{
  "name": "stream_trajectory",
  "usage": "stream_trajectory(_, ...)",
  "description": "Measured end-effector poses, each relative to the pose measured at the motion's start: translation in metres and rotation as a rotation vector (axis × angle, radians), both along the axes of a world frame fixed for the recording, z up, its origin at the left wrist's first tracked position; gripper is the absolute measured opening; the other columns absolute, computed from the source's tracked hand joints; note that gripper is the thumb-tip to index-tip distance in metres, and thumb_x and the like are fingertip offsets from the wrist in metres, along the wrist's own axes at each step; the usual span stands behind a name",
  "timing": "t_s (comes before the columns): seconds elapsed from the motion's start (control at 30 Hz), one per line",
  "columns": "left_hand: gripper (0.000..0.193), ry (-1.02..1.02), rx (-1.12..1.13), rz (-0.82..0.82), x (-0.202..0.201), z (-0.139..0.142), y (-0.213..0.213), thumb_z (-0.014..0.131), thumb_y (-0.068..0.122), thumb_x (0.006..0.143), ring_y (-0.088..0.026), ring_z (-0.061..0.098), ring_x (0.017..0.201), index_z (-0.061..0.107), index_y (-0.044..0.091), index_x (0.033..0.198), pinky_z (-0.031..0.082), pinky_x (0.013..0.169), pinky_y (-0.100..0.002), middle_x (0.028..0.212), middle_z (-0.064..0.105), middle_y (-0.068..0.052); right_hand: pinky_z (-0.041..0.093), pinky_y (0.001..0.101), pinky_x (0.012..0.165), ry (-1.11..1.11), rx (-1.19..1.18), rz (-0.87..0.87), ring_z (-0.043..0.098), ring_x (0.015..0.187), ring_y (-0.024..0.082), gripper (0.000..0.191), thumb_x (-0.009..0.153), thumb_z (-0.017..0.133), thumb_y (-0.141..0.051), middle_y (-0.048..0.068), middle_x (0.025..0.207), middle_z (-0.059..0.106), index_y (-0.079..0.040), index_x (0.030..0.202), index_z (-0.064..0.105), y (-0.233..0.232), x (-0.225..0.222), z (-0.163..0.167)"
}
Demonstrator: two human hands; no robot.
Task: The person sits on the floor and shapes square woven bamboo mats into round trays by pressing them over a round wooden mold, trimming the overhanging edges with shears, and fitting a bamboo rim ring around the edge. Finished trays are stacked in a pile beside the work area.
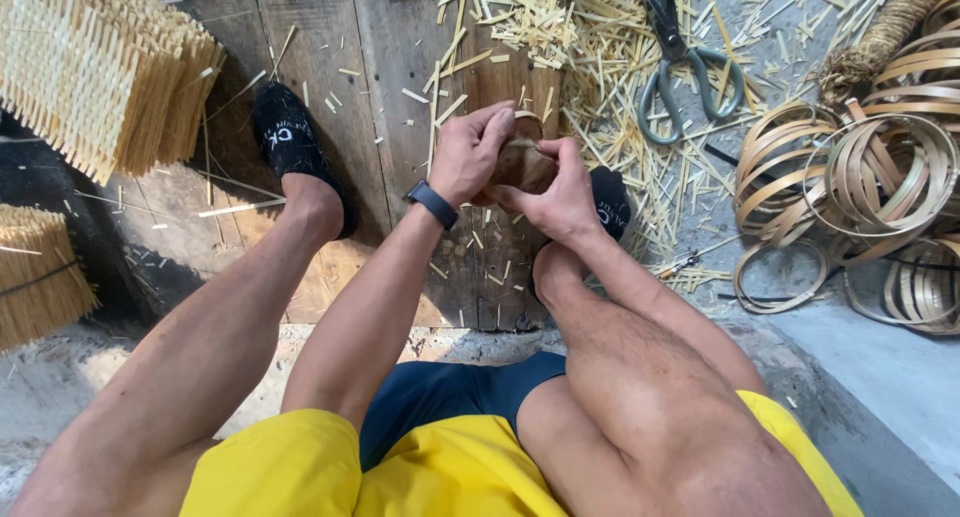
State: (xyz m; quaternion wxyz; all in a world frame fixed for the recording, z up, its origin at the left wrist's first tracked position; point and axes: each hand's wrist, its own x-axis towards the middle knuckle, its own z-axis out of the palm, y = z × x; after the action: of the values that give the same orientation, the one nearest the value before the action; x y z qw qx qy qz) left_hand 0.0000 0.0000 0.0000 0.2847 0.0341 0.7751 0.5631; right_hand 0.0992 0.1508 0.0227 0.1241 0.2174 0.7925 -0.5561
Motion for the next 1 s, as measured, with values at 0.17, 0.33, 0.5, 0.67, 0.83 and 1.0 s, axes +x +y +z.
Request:
stream_trajectory(0.17, 0.031, -0.016, -0.015, 0.034, 0.004, -0.006, 0.002, 0.064, 0.023, 0.101, -0.009, 0.072, 0.088, 0.073, 0.001, 0.121, 0.059, 0.078, -0.026, 0.097, 0.082, -0.011, 0.056, 0.0361, 0.089, 0.029, 0.027, -0.024, 0.069, 0.104, 0.023, 0.088, 0.066, 0.098, -0.045, 0.015, 0.112, 0.067, 0.000, 0.123, 0.047, -0.004, 0.006, -0.012)
stream_trajectory(0.33, 0.032, 0.018, -0.029, 0.051, 0.015, -0.017, 0.004, 0.063, 0.026, 0.100, -0.008, 0.074, 0.089, 0.073, 0.005, 0.123, 0.061, 0.079, -0.026, 0.099, 0.081, -0.009, 0.054, 0.0401, 0.087, 0.056, 0.083, 0.010, 0.065, 0.104, 0.029, 0.088, 0.069, 0.100, -0.041, 0.021, 0.113, 0.062, 0.004, 0.122, 0.046, -0.002, 0.016, -0.038)
stream_trajectory(0.5, 0.043, 0.021, 0.050, 0.122, 0.024, -0.013, -0.004, 0.061, 0.035, 0.104, -0.013, 0.068, 0.102, 0.067, 0.003, 0.131, 0.057, 0.089, -0.031, 0.113, 0.076, -0.014, 0.058, 0.0352, 0.082, -0.002, -0.154, -0.144, 0.067, 0.099, 0.026, 0.068, 0.082, 0.087, -0.035, 0.015, 0.111, 0.065, 0.003, 0.125, 0.050, 0.002, 0.013, -0.051)
stream_trajectory(0.67, 0.044, 0.093, 0.002, 0.233, 0.039, 0.047, -0.006, 0.054, 0.041, 0.106, -0.011, 0.071, 0.093, 0.069, 0.005, 0.125, 0.057, 0.082, -0.029, 0.099, 0.079, -0.014, 0.059, 0.0345, 0.047, -0.215, -0.747, -0.423, 0.068, 0.075, 0.021, 0.051, 0.080, 0.075, -0.031, 0.008, 0.096, 0.064, -0.004, 0.116, 0.051, -0.014, 0.003, 0.023)
stream_trajectory(0.83, 0.054, -0.020, -0.200, 0.234, 0.022, 0.020, -0.018, 0.053, 0.047, 0.110, -0.020, 0.060, 0.070, 0.081, 0.000, 0.106, 0.049, 0.067, -0.038, 0.079, 0.067, -0.027, 0.044, 0.0251, 0.036, -0.257, -0.947, -0.253, 0.066, 0.062, 0.017, 0.035, 0.089, 0.062, -0.032, 0.009, 0.084, 0.065, -0.005, 0.111, 0.059, 0.007, 0.001, 0.055)
stream_trajectory(1.0, 0.059, -0.070, -0.312, 0.185, -0.043, -0.006, -0.077, 0.058, 0.060, 0.093, -0.019, 0.072, 0.079, 0.078, 0.006, 0.102, 0.057, 0.070, -0.038, 0.085, 0.076, -0.016, 0.044, 0.0257, 0.039, -0.089, -1.092, -0.277, 0.062, 0.060, 0.014, 0.033, 0.090, 0.057, -0.031, 0.006, 0.084, 0.066, -0.007, 0.113, 0.058, 0.031, 0.006, 0.077)
